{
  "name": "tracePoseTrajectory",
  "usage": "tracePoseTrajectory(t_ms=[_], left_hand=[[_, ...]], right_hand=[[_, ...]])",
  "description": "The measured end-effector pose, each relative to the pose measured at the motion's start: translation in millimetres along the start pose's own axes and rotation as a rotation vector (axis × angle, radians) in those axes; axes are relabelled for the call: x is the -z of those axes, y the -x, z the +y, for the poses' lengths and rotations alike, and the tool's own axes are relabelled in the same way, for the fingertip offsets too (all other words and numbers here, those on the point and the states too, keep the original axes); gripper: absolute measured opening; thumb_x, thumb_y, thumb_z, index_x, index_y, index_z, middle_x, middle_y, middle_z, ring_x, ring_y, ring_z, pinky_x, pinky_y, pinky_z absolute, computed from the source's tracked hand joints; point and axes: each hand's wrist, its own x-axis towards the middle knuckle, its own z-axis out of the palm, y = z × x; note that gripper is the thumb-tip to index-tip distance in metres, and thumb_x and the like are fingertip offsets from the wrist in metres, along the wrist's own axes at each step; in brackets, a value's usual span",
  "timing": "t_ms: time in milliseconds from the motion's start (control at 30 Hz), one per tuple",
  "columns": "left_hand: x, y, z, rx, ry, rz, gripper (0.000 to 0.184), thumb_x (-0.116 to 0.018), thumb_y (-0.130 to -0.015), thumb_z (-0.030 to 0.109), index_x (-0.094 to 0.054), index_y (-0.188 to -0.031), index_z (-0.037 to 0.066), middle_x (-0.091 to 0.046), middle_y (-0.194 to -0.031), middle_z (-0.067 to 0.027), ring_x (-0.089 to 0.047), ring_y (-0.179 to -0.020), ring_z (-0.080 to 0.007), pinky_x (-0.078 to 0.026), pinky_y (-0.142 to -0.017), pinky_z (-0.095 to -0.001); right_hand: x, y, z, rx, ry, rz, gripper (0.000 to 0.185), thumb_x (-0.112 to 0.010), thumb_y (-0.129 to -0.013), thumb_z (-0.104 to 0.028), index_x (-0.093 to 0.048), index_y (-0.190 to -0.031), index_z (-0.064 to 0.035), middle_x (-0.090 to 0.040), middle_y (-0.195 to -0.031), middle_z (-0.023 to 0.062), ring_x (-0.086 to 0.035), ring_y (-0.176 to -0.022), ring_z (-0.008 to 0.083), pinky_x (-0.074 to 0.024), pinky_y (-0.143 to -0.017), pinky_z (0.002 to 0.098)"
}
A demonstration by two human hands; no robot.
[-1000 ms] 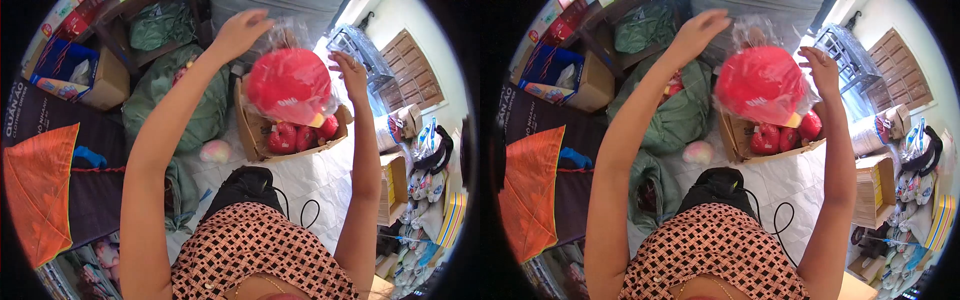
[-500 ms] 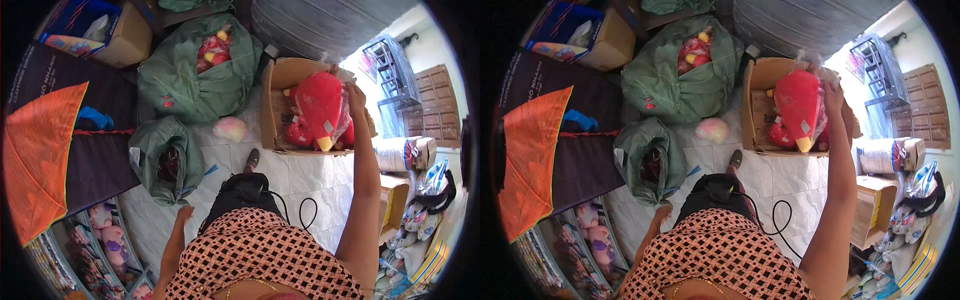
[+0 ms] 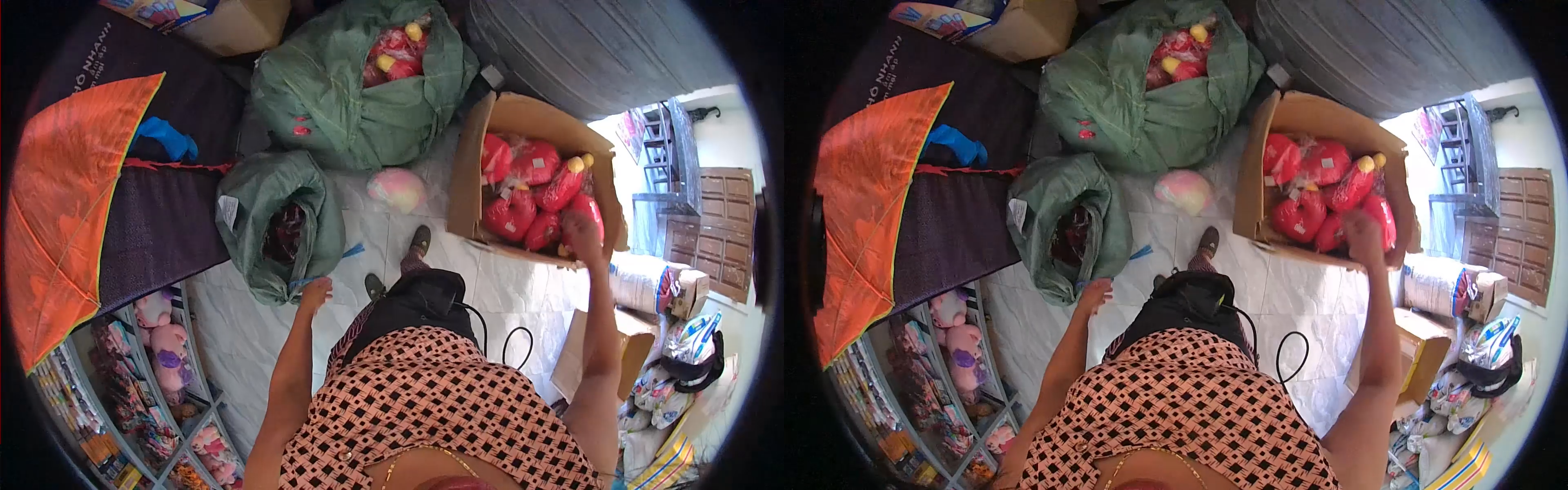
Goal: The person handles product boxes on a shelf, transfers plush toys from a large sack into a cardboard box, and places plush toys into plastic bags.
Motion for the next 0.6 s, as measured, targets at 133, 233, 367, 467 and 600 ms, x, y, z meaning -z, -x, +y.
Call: tracePoseTrajectory(t_ms=[133,233,367,467,600], left_hand=[[-29.3,-18.9,90.7,-0.086,-0.015,0.036,0.034,-0.06,-0.084,0.022,-0.059,-0.11,0.0,-0.062,-0.098,-0.008,-0.061,-0.085,-0.0172,-0.053,-0.071,-0.0326],[-43.6,-38.6,128.2,-0.123,-0.024,-0.002,0.033,-0.06,-0.084,0.022,-0.06,-0.109,0.001,-0.062,-0.099,-0.0082,-0.061,-0.086,-0.0177,-0.053,-0.072,-0.0323],[-64.6,-67.1,168.1,-0.136,-0.129,-0.054,0.032,-0.061,-0.084,0.023,-0.061,-0.108,0.001,-0.063,-0.099,-0.0077,-0.061,-0.088,-0.0181,-0.053,-0.072,-0.0313],[-79.1,-121.2,167.3,-0.206,-0.275,-0.089,0.031,-0.06,-0.085,0.025,-0.063,-0.105,0.001,-0.065,-0.098,-0.0101,-0.063,-0.09,-0.0217,-0.052,-0.075,-0.0342],[-102.5,-215.6,170.7,-0.375,-0.729,-0.225,0.03,-0.054,-0.085,0.026,-0.065,-0.099,0.002,-0.066,-0.097,-0.0163,-0.063,-0.093,-0.0305,-0.05,-0.081,-0.0415]], right_hand=[[-41.8,28.1,23.2,0.102,0.185,-0.164,0.021,-0.055,-0.085,-0.016,-0.065,-0.091,0.0014,-0.065,-0.087,0.0198,-0.064,-0.076,0.0329,-0.05,-0.069,0.04],[-56.3,55.3,39.7,0.034,0.2,-0.224,0.02,-0.056,-0.084,-0.017,-0.067,-0.093,-0.0022,-0.065,-0.084,0.0185,-0.063,-0.072,0.0306,-0.0498,-0.068,0.0393],[-60.1,76.5,49.7,-0.149,0.155,-0.285,0.017,-0.053,-0.088,-0.013,-0.066,-0.093,-0.0035,-0.064,-0.072,0.0118,-0.061,-0.062,0.0182,-0.0493,-0.06,0.0304],[-83.6,93.2,74.5,-0.339,0.037,-0.297,0.02,-0.049,-0.09,-0.011,-0.064,-0.098,-0.002,-0.065,-0.071,0.007,-0.06,-0.062,0.013,-0.0494,-0.059,0.028],[-126.4,120.9,56.8,-0.653,-0.209,-0.359,0.023,-0.046,-0.092,-0.01,-0.062,-0.103,0.0014,-0.065,-0.076,0.0076,-0.061,-0.066,0.0135,-0.0515,-0.061,0.0276]])
